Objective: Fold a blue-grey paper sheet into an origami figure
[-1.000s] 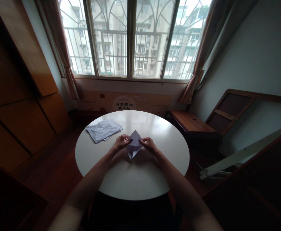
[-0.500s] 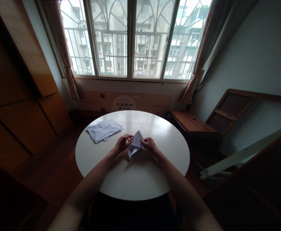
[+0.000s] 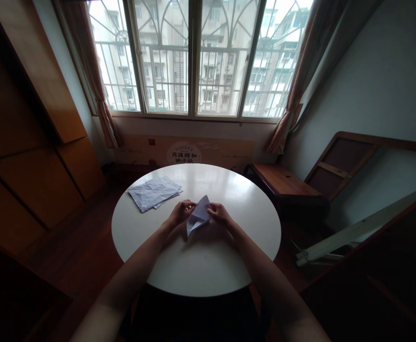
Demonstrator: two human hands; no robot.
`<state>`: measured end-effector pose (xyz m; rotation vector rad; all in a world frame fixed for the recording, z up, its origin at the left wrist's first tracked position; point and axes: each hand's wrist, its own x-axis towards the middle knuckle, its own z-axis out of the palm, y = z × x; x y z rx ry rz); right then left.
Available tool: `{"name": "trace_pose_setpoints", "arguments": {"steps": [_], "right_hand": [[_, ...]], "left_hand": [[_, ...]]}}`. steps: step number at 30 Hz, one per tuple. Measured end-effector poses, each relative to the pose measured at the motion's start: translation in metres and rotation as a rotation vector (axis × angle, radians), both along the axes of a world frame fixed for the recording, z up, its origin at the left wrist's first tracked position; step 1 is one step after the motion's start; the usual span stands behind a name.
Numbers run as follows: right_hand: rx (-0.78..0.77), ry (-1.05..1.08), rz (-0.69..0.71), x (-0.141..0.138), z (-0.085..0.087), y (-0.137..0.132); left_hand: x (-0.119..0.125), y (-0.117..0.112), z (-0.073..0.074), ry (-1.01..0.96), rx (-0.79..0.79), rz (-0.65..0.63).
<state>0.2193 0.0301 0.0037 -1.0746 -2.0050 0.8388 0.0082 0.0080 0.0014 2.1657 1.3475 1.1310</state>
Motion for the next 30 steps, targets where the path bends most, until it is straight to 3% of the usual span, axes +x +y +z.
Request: {"name": "trace_pose_setpoints", "arguments": {"steps": [5, 9, 13, 21, 24, 27, 30], "right_hand": [[0.043, -0.067, -0.096, 0.001, 0.003, 0.000], [0.044, -0.076, -0.162, 0.002, 0.006, -0.001], [0.031, -0.082, -0.223, 0.004, 0.008, -0.001], [-0.041, -0.032, -0.238, 0.007, 0.008, 0.001], [-0.011, -0.035, -0.269, 0.007, 0.006, 0.002], [0.098, 0.023, -0.340, 0.008, 0.004, 0.003], [0.224, 0.083, -0.319, 0.011, 0.003, 0.005]], "left_hand": [[0.002, -0.002, 0.002, -0.018, 0.053, -0.067], [0.003, -0.009, 0.014, -0.059, 0.256, -0.025], [0.006, -0.021, 0.027, 0.115, 0.394, -0.026], [0.015, -0.021, 0.026, 0.443, 0.268, -0.202], [0.014, -0.019, 0.025, 0.477, 0.245, -0.186], [0.012, -0.020, 0.025, 0.490, 0.237, -0.144], [0.007, -0.019, 0.026, 0.494, 0.252, -0.076]]}}
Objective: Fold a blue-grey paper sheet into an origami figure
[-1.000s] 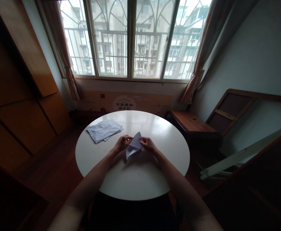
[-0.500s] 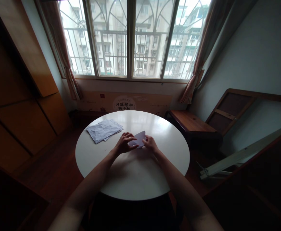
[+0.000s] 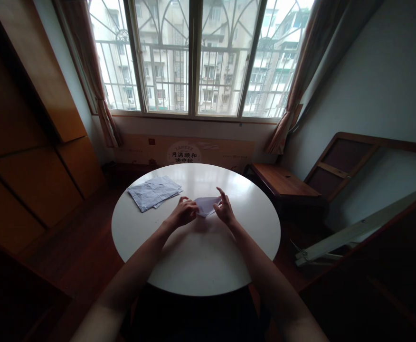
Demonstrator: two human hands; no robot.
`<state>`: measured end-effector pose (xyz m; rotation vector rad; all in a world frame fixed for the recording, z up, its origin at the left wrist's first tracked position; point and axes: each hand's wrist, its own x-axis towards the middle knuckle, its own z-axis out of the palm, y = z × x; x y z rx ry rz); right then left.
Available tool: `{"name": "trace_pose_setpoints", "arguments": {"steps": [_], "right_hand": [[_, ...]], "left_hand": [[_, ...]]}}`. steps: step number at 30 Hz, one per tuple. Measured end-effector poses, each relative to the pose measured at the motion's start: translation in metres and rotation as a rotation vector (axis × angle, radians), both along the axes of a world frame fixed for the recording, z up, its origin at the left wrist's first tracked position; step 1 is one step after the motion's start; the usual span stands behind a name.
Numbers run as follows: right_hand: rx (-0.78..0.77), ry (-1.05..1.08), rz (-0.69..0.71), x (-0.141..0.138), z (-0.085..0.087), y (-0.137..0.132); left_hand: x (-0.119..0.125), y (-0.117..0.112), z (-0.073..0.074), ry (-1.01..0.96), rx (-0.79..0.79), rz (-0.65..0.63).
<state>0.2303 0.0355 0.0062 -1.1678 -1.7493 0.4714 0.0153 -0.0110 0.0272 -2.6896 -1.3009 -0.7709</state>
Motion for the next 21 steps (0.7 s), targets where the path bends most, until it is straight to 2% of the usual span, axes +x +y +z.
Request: {"name": "trace_pose_setpoints", "arguments": {"steps": [2, 7, 9, 12, 17, 21], "right_hand": [[0.037, -0.019, 0.038, 0.002, -0.001, 0.002], [-0.016, -0.075, 0.178, 0.003, -0.005, 0.005], [-0.022, -0.067, 0.235, 0.002, -0.006, 0.005], [-0.030, -0.069, 0.261, 0.001, -0.008, 0.005], [-0.036, -0.153, 0.257, 0.000, -0.009, 0.004], [-0.072, -0.242, 0.199, 0.000, -0.010, 0.002]], "left_hand": [[-0.004, 0.001, 0.000, -0.015, 0.034, 0.065], [-0.015, 0.005, -0.001, -0.057, 0.078, 0.279], [-0.018, 0.007, -0.002, -0.076, 0.086, 0.321], [-0.017, 0.008, -0.003, -0.095, 0.091, 0.268], [-0.007, 0.003, -0.003, -0.042, 0.011, 0.031], [-0.001, 0.001, -0.006, -0.019, -0.015, -0.003]]}}
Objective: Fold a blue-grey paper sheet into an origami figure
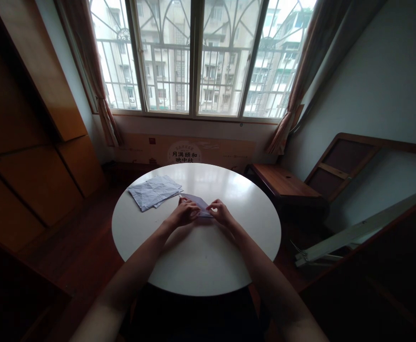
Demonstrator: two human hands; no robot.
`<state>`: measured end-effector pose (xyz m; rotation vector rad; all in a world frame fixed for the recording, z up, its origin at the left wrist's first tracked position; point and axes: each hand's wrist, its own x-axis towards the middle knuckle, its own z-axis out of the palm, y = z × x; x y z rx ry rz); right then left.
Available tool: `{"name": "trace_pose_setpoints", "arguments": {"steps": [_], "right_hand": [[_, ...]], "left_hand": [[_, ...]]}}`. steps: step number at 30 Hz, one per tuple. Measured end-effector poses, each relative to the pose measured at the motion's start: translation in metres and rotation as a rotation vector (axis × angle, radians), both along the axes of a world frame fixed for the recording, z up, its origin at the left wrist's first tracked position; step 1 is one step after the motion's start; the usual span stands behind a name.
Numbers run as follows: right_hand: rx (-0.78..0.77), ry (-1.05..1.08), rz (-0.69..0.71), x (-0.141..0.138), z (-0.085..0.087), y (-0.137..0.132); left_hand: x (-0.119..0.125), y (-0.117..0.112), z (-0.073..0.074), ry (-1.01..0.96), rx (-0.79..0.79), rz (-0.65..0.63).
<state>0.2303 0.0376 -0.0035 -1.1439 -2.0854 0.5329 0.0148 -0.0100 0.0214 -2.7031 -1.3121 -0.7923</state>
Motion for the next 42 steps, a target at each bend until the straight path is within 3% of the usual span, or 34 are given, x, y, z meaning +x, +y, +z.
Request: {"name": "trace_pose_setpoints", "arguments": {"steps": [9, 18, 24, 26, 34, 42], "right_hand": [[-0.017, -0.104, -0.021, -0.003, 0.004, -0.004], [-0.061, -0.168, -0.073, -0.003, 0.007, -0.006], [-0.066, -0.185, -0.097, -0.004, 0.009, -0.006], [-0.089, -0.161, -0.080, -0.004, 0.009, -0.005], [0.023, -0.131, 0.055, -0.005, -0.002, -0.003], [0.101, -0.095, 0.190, -0.005, -0.001, -0.006]], "left_hand": [[-0.005, 0.004, -0.005, 0.033, -0.017, 0.120], [-0.010, 0.010, -0.018, 0.026, 0.011, 0.147], [-0.008, 0.010, -0.018, 0.000, -0.055, -0.033], [-0.006, 0.008, -0.017, 0.007, -0.086, -0.059], [-0.006, 0.004, -0.015, -0.009, -0.128, 0.089], [-0.006, 0.006, -0.012, -0.145, -0.203, -0.042]]}}
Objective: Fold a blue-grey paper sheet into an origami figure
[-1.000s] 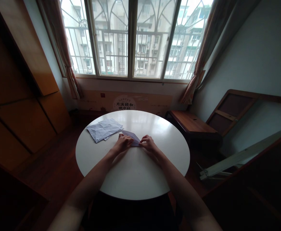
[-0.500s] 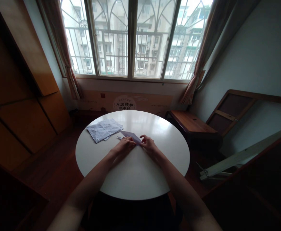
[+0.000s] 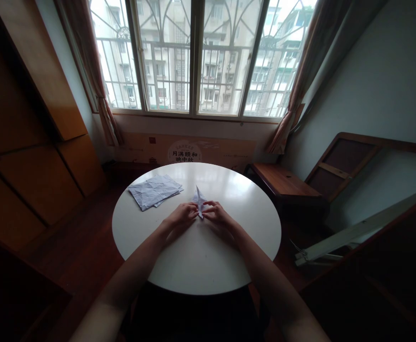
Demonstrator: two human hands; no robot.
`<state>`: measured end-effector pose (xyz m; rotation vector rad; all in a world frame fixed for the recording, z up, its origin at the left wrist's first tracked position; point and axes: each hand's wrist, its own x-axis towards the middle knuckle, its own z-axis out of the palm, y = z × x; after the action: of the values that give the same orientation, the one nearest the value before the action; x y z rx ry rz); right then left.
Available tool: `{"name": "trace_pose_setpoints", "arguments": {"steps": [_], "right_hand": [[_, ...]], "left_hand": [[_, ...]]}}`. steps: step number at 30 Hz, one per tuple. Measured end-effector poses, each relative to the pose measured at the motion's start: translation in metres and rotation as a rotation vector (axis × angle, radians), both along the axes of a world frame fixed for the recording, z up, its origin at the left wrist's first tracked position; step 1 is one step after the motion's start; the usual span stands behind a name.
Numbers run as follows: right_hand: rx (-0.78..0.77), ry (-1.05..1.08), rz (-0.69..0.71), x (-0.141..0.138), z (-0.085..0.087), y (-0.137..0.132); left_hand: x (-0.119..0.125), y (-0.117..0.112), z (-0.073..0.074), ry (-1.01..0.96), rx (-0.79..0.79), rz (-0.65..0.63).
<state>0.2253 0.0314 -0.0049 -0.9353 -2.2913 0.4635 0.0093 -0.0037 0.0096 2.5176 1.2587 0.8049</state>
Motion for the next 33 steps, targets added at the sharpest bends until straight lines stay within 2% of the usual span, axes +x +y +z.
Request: {"name": "trace_pose_setpoints", "arguments": {"steps": [3, 8, 17, 20, 27, 33], "right_hand": [[-0.032, -0.008, 0.036, -0.001, 0.003, -0.001], [-0.063, 0.004, 0.037, -0.002, 0.001, 0.001], [-0.062, -0.020, -0.085, -0.005, 0.001, -0.003], [-0.048, -0.035, -0.118, -0.004, 0.003, -0.006], [-0.054, -0.007, -0.067, -0.002, 0.012, -0.007], [0.007, -0.021, -0.049, -0.002, 0.007, -0.007]], "left_hand": [[0.001, -0.002, 0.001, -0.038, -0.023, -0.007], [0.006, -0.008, 0.005, 0.002, -0.040, 0.080], [0.009, -0.010, 0.006, -0.005, -0.057, 0.106], [0.008, -0.010, 0.005, 0.012, -0.050, 0.100], [0.005, -0.007, 0.003, 0.051, 0.005, 0.043], [0.002, -0.002, -0.005, 0.072, -0.006, 0.018]]}}
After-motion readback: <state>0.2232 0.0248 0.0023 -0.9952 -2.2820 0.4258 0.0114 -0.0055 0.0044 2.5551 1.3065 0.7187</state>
